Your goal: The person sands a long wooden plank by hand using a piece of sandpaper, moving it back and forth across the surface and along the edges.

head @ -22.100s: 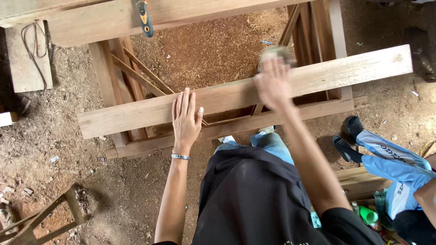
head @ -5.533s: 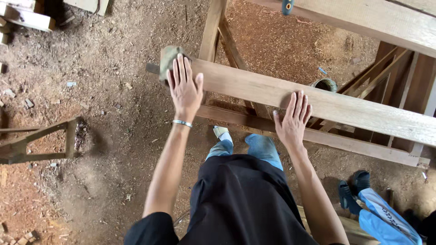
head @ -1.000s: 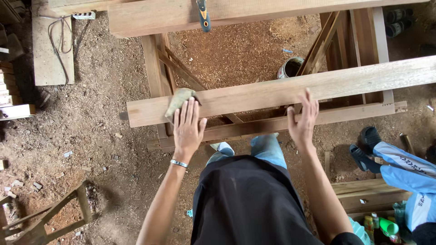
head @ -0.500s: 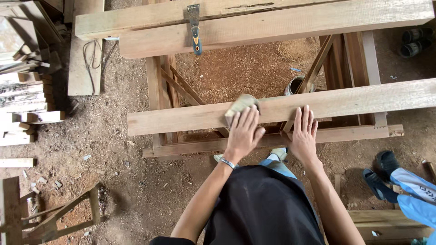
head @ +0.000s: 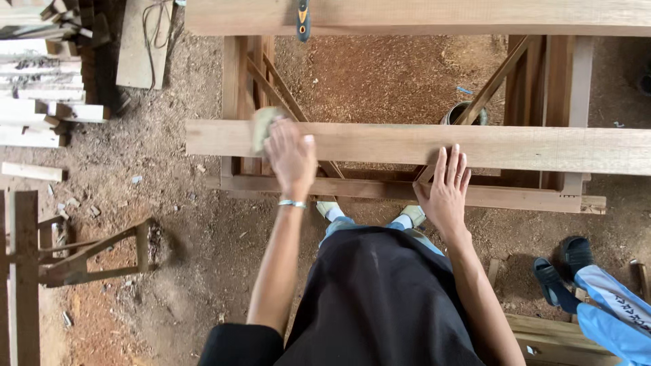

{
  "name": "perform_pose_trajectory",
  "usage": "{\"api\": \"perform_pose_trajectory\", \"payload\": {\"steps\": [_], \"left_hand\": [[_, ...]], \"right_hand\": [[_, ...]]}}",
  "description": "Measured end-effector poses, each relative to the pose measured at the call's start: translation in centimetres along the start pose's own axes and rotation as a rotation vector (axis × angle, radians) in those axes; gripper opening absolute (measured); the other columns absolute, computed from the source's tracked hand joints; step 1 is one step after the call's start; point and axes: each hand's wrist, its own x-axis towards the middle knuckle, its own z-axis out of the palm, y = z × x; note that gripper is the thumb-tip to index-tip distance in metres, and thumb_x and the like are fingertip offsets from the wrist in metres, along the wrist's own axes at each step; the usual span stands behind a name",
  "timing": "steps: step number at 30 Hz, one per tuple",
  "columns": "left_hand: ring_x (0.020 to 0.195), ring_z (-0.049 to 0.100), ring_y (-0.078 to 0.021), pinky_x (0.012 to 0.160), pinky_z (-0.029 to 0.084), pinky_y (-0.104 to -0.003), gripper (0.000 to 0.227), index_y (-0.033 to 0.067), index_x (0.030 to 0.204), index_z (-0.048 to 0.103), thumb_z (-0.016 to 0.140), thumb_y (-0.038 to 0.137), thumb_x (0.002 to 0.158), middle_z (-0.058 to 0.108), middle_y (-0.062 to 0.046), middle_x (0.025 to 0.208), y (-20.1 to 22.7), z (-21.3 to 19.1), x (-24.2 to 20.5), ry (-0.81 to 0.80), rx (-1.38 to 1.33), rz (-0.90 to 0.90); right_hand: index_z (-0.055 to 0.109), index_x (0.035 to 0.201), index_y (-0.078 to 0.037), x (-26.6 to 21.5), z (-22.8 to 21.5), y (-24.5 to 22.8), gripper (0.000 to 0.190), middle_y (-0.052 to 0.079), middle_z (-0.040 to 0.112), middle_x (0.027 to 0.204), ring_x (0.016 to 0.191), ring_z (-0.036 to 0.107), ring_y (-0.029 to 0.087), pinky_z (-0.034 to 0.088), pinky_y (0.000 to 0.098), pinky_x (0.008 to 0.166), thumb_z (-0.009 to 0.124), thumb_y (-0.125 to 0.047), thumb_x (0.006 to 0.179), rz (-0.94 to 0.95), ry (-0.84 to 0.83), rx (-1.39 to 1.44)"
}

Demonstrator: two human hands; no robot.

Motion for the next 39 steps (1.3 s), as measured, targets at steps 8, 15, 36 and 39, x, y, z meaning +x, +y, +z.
{"api": "perform_pose_trajectory", "payload": {"steps": [8, 15, 36, 39], "left_hand": [[0.156, 0.025, -0.0237, 0.130, 0.016, -0.047, 0.066, 0.0074, 0.158, 0.036, 0.031, 0.051, 0.109, 0.032, -0.011, 0.167, 7.2, 4.6, -6.6, 0.004, -0.088, 0.808], [0.152, 0.031, -0.0304, 0.123, 0.020, -0.053, 0.059, 0.0029, 0.157, 0.037, 0.033, 0.041, 0.112, 0.039, -0.020, 0.164, -5.0, 0.8, 0.0, 0.306, 0.036, 0.343], [0.157, 0.022, -0.0256, 0.130, 0.011, -0.045, 0.063, 0.0061, 0.161, 0.032, 0.030, 0.043, 0.110, 0.028, -0.010, 0.169, -0.6, 1.8, -2.8, 0.066, -0.063, 0.507], [0.158, 0.020, -0.0288, 0.129, 0.009, -0.046, 0.065, 0.0027, 0.160, 0.030, 0.035, 0.043, 0.110, 0.024, -0.014, 0.170, 3.0, 2.5, -2.9, 0.080, -0.080, 0.464]], "right_hand": [[0.005, 0.165, -0.001, -0.1, -0.4, 0.8, 0.100, 0.026, 0.002, 0.172, 0.159, 0.002, 0.045, 0.008, 0.0636, 0.127, 0.062, -0.045, 0.096, -0.006, -0.074, -0.006], [0.007, 0.165, -0.001, -0.4, -0.4, 0.3, 0.100, 0.026, 0.004, 0.172, 0.159, 0.002, 0.046, 0.010, 0.0636, 0.126, 0.064, -0.043, 0.094, 0.011, -0.053, -0.015], [0.015, 0.164, -0.002, -0.4, -1.1, -1.6, 0.100, 0.025, 0.011, 0.171, 0.158, 0.012, 0.047, 0.017, 0.0686, 0.122, 0.073, -0.035, 0.090, 0.043, 0.052, -0.015], [0.017, 0.163, -0.004, -0.5, -1.5, -2.1, 0.099, 0.022, 0.012, 0.170, 0.157, 0.013, 0.043, 0.016, 0.0686, 0.121, 0.073, -0.037, 0.088, 0.079, 0.042, 0.006]]}}
